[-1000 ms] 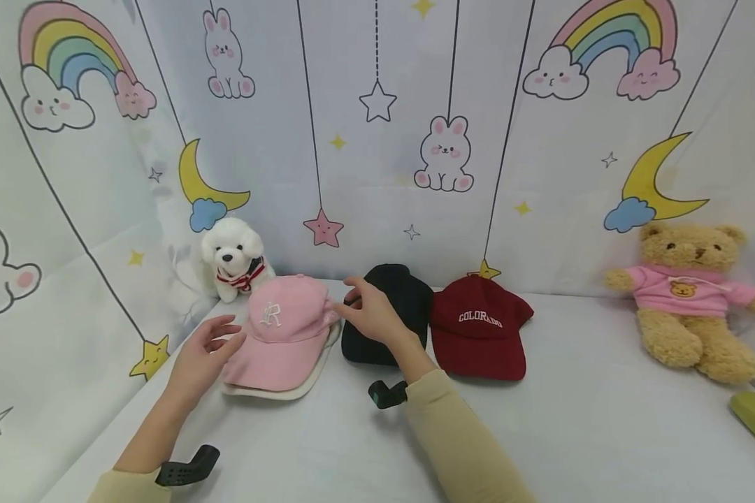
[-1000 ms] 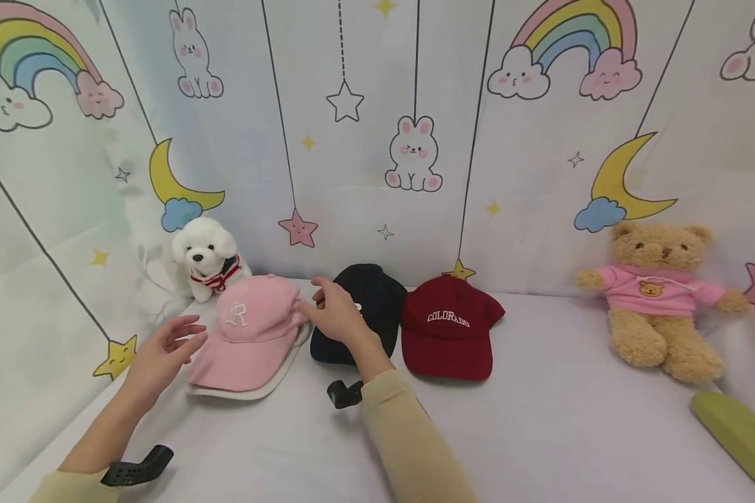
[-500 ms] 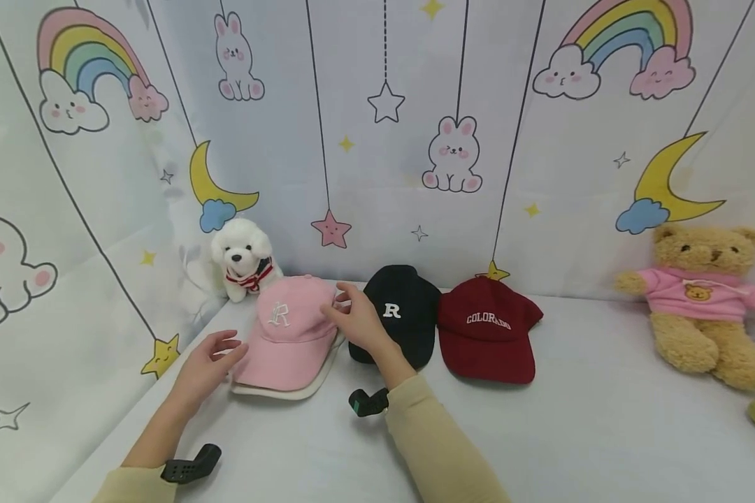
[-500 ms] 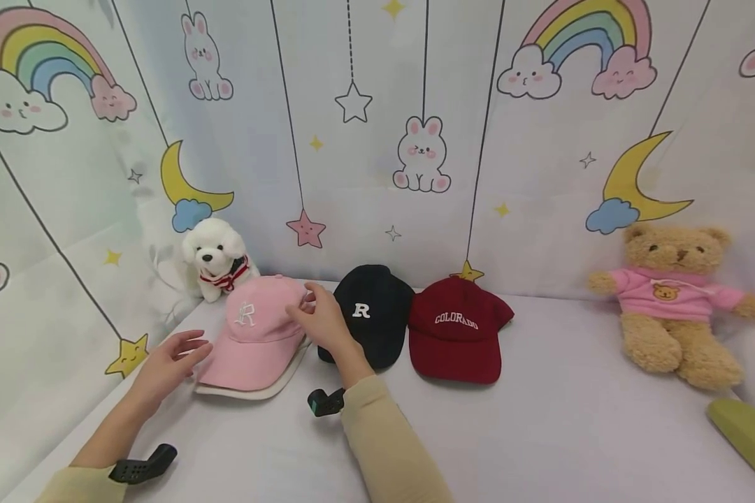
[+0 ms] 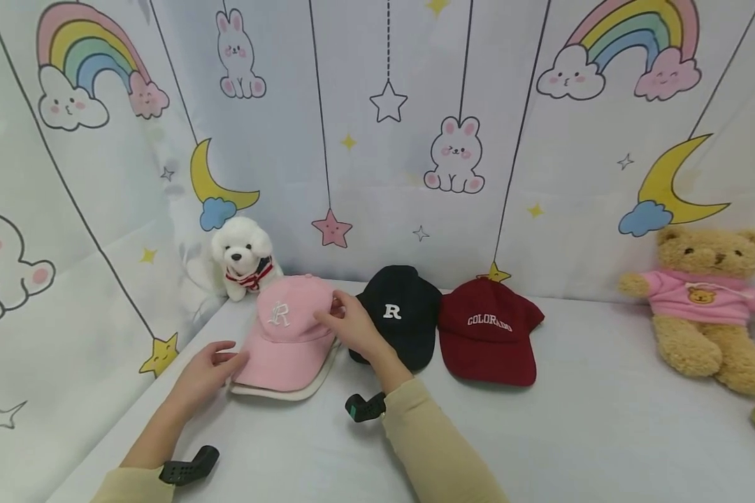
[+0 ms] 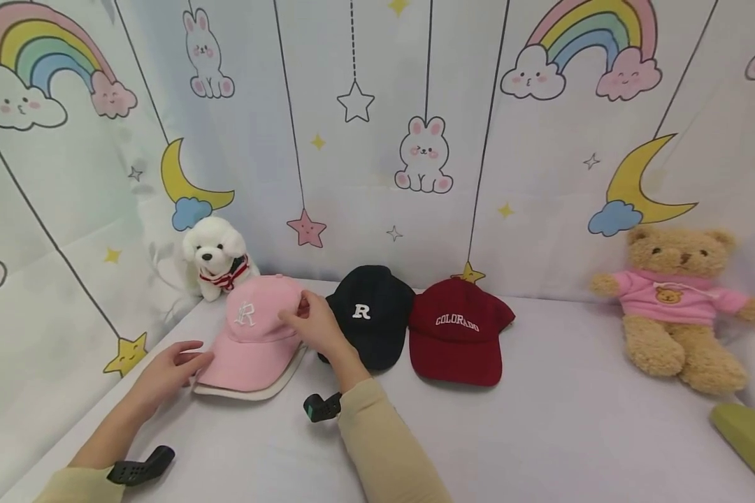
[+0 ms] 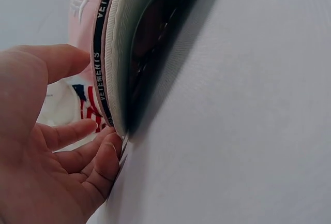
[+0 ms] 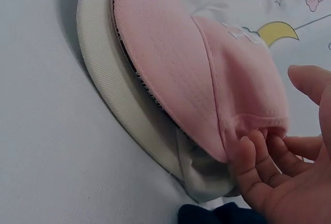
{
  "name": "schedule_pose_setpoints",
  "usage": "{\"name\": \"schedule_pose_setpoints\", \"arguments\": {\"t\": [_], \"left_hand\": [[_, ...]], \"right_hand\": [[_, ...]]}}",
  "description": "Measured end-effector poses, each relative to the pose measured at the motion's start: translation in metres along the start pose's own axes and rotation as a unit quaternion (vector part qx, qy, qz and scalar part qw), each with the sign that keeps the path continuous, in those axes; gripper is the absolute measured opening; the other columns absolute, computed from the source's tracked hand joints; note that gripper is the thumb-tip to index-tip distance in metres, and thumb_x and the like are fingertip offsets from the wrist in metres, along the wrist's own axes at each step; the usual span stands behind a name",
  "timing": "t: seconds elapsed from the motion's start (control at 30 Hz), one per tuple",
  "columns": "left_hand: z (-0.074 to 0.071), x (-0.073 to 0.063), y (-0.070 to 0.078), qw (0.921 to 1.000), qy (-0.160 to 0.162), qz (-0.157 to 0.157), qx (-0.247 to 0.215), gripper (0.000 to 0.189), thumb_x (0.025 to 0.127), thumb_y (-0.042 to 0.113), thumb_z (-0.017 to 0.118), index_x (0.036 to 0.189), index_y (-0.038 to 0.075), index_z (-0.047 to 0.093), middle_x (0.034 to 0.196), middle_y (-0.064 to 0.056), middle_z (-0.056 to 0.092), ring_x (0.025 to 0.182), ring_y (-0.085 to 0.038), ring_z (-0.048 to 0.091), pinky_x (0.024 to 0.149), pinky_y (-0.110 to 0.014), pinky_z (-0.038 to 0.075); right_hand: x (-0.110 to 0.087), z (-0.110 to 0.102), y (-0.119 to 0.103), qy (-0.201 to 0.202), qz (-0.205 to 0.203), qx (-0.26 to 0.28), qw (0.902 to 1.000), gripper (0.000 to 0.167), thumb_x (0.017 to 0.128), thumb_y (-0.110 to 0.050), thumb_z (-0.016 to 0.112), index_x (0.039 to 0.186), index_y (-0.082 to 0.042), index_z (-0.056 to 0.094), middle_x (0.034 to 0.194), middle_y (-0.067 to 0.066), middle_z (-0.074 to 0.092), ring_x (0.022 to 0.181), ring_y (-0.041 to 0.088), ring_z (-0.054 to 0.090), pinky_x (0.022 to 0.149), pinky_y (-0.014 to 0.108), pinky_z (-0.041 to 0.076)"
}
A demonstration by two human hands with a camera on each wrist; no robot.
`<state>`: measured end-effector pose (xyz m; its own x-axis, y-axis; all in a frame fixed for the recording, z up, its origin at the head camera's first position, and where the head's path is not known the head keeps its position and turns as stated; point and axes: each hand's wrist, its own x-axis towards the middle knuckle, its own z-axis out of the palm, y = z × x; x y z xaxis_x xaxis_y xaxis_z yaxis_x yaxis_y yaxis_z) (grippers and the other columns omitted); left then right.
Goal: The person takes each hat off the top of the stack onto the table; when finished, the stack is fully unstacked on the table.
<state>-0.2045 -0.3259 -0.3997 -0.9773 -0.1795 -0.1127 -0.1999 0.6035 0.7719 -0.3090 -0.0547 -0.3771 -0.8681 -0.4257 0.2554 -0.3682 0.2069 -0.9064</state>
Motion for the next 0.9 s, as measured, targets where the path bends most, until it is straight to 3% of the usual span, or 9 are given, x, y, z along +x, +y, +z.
{"name": "schedule_pose_setpoints", "arguments": {"t": [0.2, 0.5, 0.7, 0.9], "left_hand": [[0.0, 0.0, 0.002, 0.9999, 0.008, 0.004, -0.008, 0.086, 0.097, 0.057, 0.059, 0.149, -0.006, 0.034, 0.141, -0.03, 0.049, 0.123, -0.04, 0.052, 0.094, -0.048, 0.049], [-0.001, 0.0, 0.006, 0.997, 0.014, -0.008, -0.075, 0.08, 0.098, 0.05, 0.061, 0.15, -0.007, 0.038, 0.145, -0.028, 0.046, 0.114, -0.03, 0.053, 0.081, -0.027, 0.049], [-0.003, -0.002, 0.009, 0.9882, -0.001, -0.018, -0.152, 0.078, 0.1, 0.044, 0.061, 0.153, -0.005, 0.033, 0.152, -0.026, 0.038, 0.116, -0.024, 0.05, 0.082, -0.019, 0.049], [-0.002, -0.003, 0.012, 0.9789, -0.008, -0.008, -0.204, 0.076, 0.1, 0.039, 0.064, 0.154, -0.004, 0.032, 0.154, -0.024, 0.036, 0.103, -0.002, 0.054, 0.084, -0.016, 0.049]], "right_hand": [[-0.001, 0.002, 0.002, -0.011, 0.001, 0.032, 0.9994, 0.047, 0.098, -0.024, 0.066, 0.138, -0.002, 0.055, 0.11, 0.005, 0.06, 0.095, 0.017, 0.055, 0.077, 0.026, 0.051], [0.001, 0.002, -0.01, -0.009, -0.005, 0.06, 0.9981, 0.057, 0.098, -0.023, 0.066, 0.149, -0.006, 0.047, 0.114, 0.005, 0.06, 0.094, 0.019, 0.056, 0.074, 0.03, 0.055], [0.0, 0.001, -0.018, -0.002, -0.013, 0.071, 0.9974, 0.062, 0.098, -0.024, 0.066, 0.153, -0.008, 0.042, 0.117, 0.005, 0.057, 0.097, 0.018, 0.054, 0.076, 0.027, 0.052], [-0.003, -0.004, -0.023, 0.011, -0.014, 0.091, 0.9957, 0.064, 0.098, -0.025, 0.066, 0.155, -0.013, 0.04, 0.124, 0.008, 0.055, 0.099, 0.02, 0.054, 0.076, 0.032, 0.053]]}}
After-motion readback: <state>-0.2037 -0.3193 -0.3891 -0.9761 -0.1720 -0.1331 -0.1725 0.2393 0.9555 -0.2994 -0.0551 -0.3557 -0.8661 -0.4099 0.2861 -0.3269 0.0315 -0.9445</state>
